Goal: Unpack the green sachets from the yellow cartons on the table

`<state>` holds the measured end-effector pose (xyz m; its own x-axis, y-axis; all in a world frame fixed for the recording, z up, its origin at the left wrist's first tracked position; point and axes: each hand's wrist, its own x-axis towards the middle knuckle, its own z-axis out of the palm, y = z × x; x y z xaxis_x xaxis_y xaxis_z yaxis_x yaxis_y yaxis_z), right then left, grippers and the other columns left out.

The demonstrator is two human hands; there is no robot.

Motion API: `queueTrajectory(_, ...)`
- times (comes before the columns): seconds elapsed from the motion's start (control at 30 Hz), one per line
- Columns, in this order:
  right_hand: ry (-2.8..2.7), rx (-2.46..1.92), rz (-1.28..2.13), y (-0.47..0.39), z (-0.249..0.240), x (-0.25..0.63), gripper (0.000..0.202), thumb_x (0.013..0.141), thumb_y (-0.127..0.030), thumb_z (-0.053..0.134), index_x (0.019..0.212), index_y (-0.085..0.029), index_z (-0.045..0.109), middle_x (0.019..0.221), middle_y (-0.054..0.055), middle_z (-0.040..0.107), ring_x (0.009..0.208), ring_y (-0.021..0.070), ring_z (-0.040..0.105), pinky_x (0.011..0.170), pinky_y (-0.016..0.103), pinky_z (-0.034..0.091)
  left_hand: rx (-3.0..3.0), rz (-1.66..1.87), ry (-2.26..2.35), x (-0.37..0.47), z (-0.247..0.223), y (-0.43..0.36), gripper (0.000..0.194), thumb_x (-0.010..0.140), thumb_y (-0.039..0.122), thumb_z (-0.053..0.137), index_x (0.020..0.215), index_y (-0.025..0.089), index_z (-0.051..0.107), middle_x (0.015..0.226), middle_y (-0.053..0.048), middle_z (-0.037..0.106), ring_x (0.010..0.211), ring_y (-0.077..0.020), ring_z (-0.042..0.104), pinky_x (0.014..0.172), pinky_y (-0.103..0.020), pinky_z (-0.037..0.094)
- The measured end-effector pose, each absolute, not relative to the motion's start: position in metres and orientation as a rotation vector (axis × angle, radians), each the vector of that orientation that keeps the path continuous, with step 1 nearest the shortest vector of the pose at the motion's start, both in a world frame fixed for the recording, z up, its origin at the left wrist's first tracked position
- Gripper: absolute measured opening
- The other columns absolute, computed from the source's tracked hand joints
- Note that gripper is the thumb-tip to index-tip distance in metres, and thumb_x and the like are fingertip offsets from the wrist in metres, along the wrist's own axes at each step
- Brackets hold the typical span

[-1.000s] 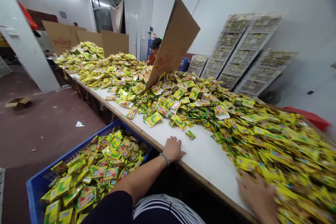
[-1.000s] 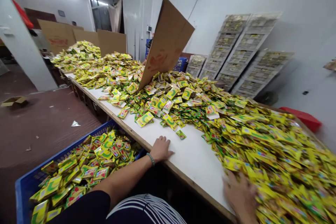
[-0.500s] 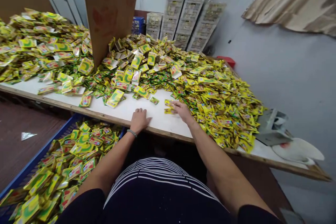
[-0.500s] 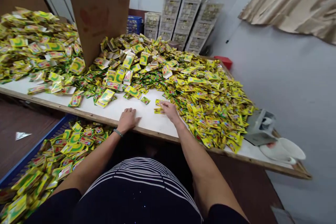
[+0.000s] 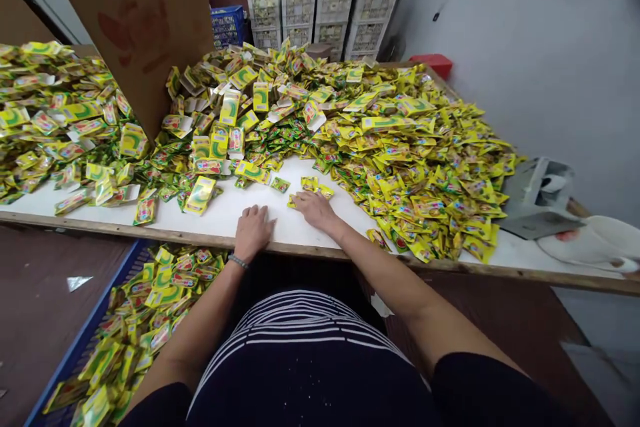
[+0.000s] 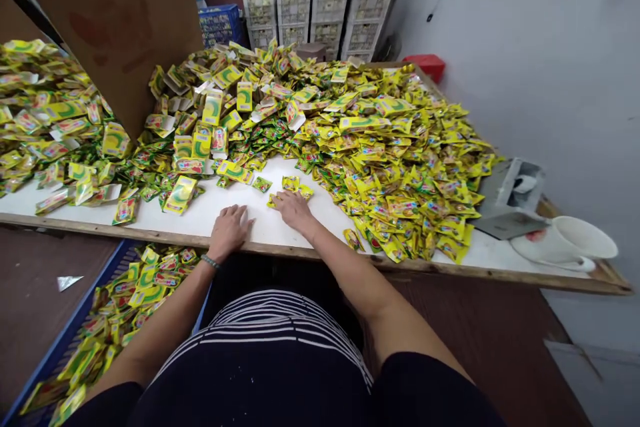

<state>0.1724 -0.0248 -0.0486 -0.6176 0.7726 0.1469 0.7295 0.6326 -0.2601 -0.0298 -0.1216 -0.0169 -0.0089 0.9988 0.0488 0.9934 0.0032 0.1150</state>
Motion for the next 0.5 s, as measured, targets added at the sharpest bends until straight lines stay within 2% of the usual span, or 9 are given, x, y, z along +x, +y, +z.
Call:
queueTrajectory(0.1,-2.69,-1.183,0.202,-0.027,-0.049,0.172,0.039,0.101,-0.023,0.044,0.137,-0.018,0.056,0.139,0.016,0.058,0.126,0.0301,0.048,0.097,0.044,0.035,2.19,0.188,2.188,-0.032,-0.018,-0.119,0.047,0.096,0.044,0.047,0.136,0.021,0.055,0.134,-0.016,0.057,0.125,-0.0316,0.048,0.1,-0.043,0.043)
queueTrajectory(0.23,-2.628,-1.17,0.269,-0.025,-0.053,0.178,0.038,0.102,-0.024,0.043,0.135,-0.026,0.06,0.144,0.013,0.054,0.13,0.0306,0.044,0.096,0.045,0.032,2.062,0.322,2.199,-0.032,-0.021,-0.106,0.042,0.097,0.042,0.048,0.131,0.02,0.061,0.125,-0.014,0.064,0.117,-0.0293,0.054,0.1,-0.041,0.044)
queueTrajectory(0.37,-2.433,-1.101,0.445,-0.031,-0.057,0.173,0.028,0.096,-0.02,0.054,0.116,-0.025,0.072,0.121,0.01,0.066,0.115,0.0263,0.052,0.095,0.042,0.036,1.911,0.425,2.205,-0.016,-0.021,-0.079,0.038,0.095,0.04,0.052,0.119,0.016,0.068,0.104,-0.012,0.07,0.104,-0.027,0.059,0.095,-0.037,0.045)
queueTrajectory(0.5,-2.1,-1.031,0.719,-0.031,-0.055,0.173,0.03,0.086,-0.015,0.061,0.115,-0.02,0.068,0.105,0.008,0.067,0.097,0.021,0.06,0.087,0.035,0.046,1.818,0.46,1.968,0.0,-0.02,-0.05,0.018,0.085,0.029,0.063,0.093,0.015,0.072,0.093,-0.009,0.071,0.089,-0.0215,0.062,0.08,-0.031,0.046)
